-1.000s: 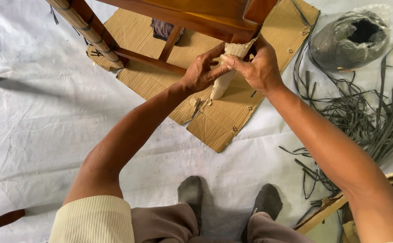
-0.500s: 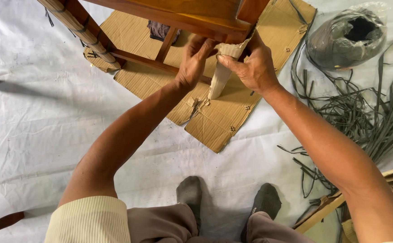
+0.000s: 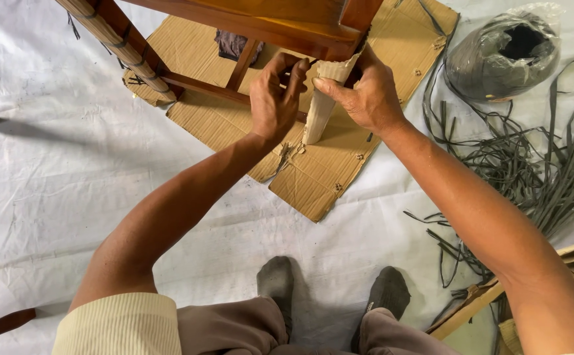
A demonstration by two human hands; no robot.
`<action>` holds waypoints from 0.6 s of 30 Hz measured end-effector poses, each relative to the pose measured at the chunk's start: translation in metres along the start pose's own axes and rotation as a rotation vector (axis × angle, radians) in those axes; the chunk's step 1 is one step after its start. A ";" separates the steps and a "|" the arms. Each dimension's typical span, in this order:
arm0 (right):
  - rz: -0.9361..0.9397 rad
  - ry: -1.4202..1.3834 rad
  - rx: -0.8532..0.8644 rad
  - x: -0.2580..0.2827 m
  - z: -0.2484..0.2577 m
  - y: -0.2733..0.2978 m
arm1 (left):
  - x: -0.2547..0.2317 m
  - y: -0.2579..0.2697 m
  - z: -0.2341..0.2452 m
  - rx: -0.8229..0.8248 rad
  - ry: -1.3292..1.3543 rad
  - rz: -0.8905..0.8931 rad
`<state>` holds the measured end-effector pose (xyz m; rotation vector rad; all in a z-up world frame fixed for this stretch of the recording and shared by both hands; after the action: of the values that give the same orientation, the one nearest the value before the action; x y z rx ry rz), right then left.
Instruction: Wrapping chair legs with cardboard and securing them with plastic straps.
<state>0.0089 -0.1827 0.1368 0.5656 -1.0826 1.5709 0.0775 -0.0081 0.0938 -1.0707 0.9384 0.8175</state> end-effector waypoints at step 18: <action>0.107 0.426 -0.145 0.009 0.004 0.016 | -0.061 0.054 -0.011 -0.032 0.065 -0.089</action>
<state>-0.0091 -0.1817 0.1407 0.0667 -0.8997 1.5957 0.0034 -0.0091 0.1287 -1.1643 0.9280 0.7305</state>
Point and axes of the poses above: each hand's wrist, its own y-axis away from the middle knuckle, its own z-axis out of the back of the hand, x = y × z, the point moved 3 cm from there along -y, towards the middle knuckle, and after that the axes turned 3 degrees about y, right-handed, at the moved point
